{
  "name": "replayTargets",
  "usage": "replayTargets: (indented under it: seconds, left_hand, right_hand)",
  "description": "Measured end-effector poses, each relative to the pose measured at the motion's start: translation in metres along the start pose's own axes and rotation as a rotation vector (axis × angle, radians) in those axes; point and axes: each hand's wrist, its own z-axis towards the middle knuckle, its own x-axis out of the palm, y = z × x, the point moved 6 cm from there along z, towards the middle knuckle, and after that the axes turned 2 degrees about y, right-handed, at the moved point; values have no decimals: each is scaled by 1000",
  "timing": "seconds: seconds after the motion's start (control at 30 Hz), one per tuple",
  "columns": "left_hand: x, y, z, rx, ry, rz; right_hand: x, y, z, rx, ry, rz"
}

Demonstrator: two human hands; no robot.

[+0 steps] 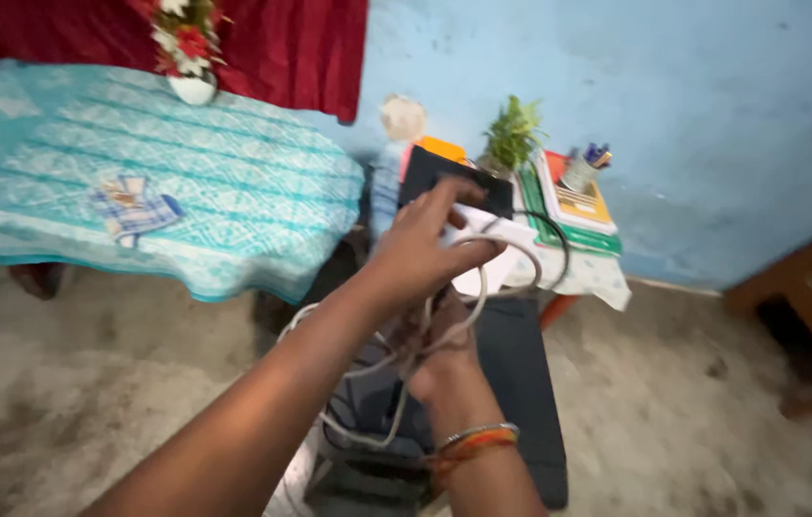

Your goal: The person wipes a printer and a computer mouse with a cloth, moves a laptop across a desk, places pens into a holder, and coils a power cable by hand.

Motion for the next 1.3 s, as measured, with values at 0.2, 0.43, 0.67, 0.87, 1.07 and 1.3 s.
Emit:
replayTargets:
  seconds: [0.2,0.43,0.67,0.87,1.07,1.3]
  left_hand:
    - [44,99,-105,-597,124,-666]
    - [62,97,-124,-499,272,-103]
    - [49,106,-141,-424,156,543]
    - [68,169,-161,-550,-118,413]
    - [108,209,-158,-1051,-753,-252]
    - [142,219,-143,-776,-1035,-1577]
  right_hand:
    - [-44,27,18,294,-96,11]
    - [-85,53,44,395,-8,33]
    - [-122,79,55,476,-73,92]
    - [-144,93,71,455,-111,63]
    - [-162,86,67,447,-145,93]
    - [-203,71,61,452,-302,25]
